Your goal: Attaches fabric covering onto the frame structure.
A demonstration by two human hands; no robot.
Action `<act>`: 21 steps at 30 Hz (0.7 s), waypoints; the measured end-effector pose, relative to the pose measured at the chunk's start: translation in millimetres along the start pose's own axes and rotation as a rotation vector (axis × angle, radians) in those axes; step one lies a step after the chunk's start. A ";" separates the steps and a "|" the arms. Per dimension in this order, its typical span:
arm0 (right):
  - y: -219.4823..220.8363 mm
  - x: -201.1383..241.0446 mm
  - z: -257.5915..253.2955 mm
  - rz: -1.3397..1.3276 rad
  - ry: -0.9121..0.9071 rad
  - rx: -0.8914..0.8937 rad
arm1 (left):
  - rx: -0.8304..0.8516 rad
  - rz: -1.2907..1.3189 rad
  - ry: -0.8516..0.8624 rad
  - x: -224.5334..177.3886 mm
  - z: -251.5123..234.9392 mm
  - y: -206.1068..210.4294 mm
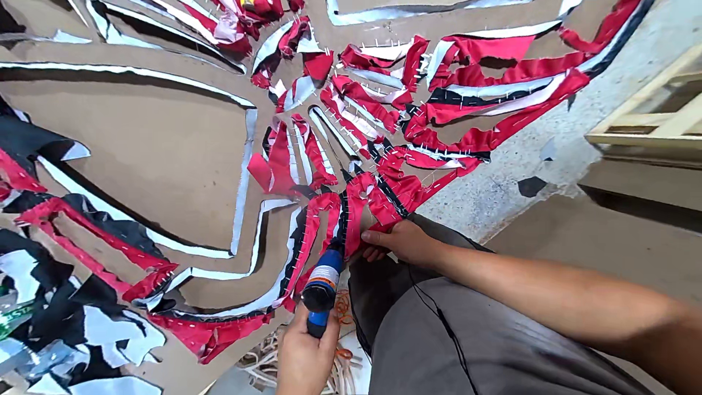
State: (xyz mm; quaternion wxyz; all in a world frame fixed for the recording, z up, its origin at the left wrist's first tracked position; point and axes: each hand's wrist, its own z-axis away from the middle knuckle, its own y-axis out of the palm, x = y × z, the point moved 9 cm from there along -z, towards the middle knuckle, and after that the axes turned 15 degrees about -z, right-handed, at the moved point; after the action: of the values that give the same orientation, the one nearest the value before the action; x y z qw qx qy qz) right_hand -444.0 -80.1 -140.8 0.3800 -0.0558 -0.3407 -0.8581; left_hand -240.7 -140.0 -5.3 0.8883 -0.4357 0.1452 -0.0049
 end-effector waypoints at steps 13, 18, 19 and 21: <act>-8.2 -4.3 -5.0 0.162 0.029 0.010 | -0.048 -0.072 0.007 -31.8 -40.9 -7.6; -7.2 -0.1 -4.0 0.161 -0.005 0.009 | -0.047 -0.041 0.020 -41.5 -49.7 -9.7; -7.3 -0.1 -3.9 0.160 0.002 0.005 | -0.041 -0.019 0.011 -41.5 -50.9 -9.2; -5.1 -0.6 -3.0 0.113 0.015 0.007 | -0.024 0.008 -0.015 -41.7 -50.8 -7.7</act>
State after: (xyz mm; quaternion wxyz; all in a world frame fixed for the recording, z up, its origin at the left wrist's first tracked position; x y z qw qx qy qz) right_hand -446.7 -79.2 -146.0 0.4306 -0.0673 -0.3372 -0.8345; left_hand -293.1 -178.4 -18.1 0.8840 -0.4460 0.1403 0.0038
